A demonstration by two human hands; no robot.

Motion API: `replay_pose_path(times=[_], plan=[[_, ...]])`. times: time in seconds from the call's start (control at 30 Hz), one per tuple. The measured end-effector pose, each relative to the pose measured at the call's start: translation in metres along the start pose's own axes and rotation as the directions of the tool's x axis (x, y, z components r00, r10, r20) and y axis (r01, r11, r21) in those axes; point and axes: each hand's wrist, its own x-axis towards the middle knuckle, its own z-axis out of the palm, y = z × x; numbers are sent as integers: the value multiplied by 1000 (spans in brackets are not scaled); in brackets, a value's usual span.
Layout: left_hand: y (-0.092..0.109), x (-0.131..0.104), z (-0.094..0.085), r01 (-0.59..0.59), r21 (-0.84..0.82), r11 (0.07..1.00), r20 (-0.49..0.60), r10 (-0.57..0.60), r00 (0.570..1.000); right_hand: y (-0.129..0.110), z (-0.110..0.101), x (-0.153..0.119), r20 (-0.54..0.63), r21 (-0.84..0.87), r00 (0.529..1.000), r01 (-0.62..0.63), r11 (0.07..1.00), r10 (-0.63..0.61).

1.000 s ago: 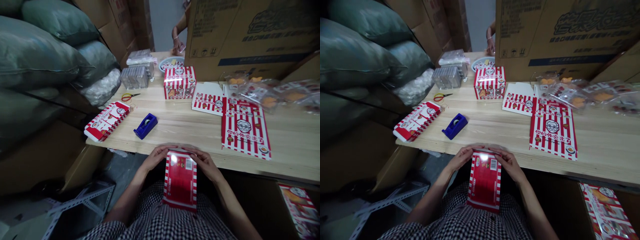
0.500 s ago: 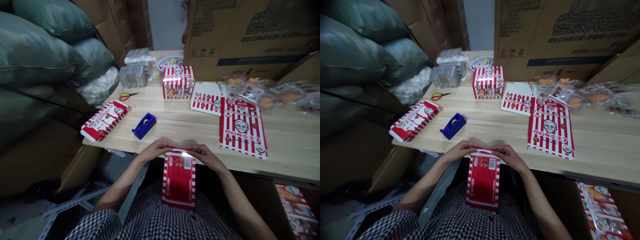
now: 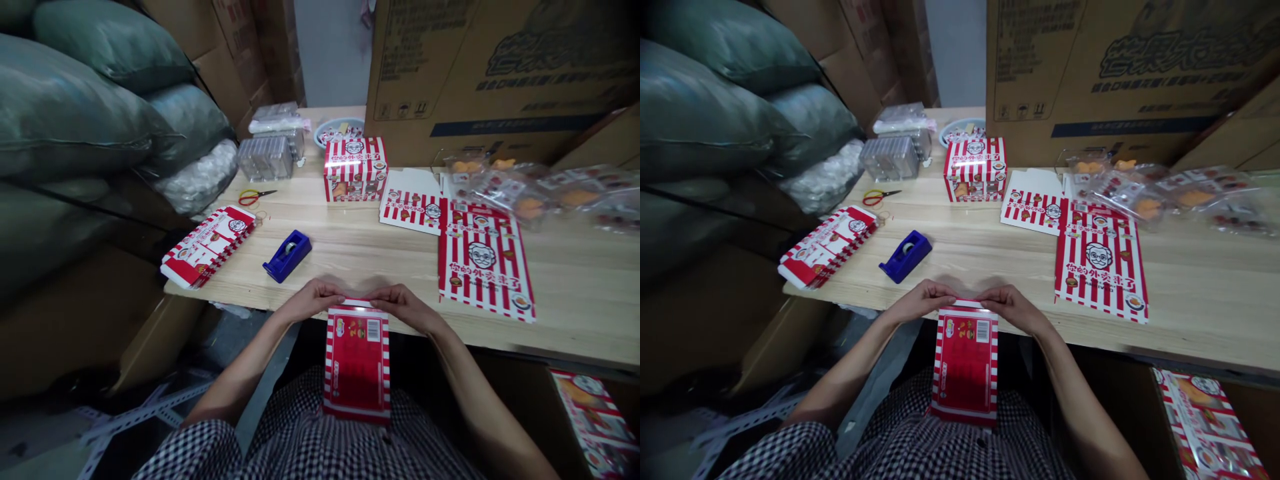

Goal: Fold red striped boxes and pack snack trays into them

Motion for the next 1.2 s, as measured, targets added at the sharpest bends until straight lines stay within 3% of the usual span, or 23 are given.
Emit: replay_pose_path(times=[0.13,0.23,0.37,0.43,0.63,0.83,0.93,1.0,1.1,1.2], plan=[[2,0,3,-30,53,998,35,28,999,3,-1,-1,-37,25,999,-34,999,35],[9,-5,4,-77,123,989,137,59,989,2,-2,-6,-35,28,998,-60,998,61],[22,-22,6,-250,293,923,230,186,955,-1,3,-16,-77,22,996,-44,999,46],[24,-32,9,-308,369,877,202,248,947,0,9,-20,-119,6,993,-19,1000,19],[23,-52,24,-318,515,796,81,324,943,1,29,-37,-221,-64,974,35,997,-48],[22,-61,33,-337,552,763,67,361,930,-3,35,-57,-162,-232,975,114,966,-154],[16,-63,40,-323,519,792,34,358,933,1,39,-63,-185,-257,966,127,958,-178],[13,-65,47,-312,491,813,-29,373,927,4,44,-65,-237,-194,954,137,971,-182],[16,-68,55,-337,521,784,-126,461,878,3,53,-63,-393,20,911,141,990,-121],[26,-71,58,-412,604,682,-93,574,814,-10,62,-61,-450,216,892,160,963,-47]])
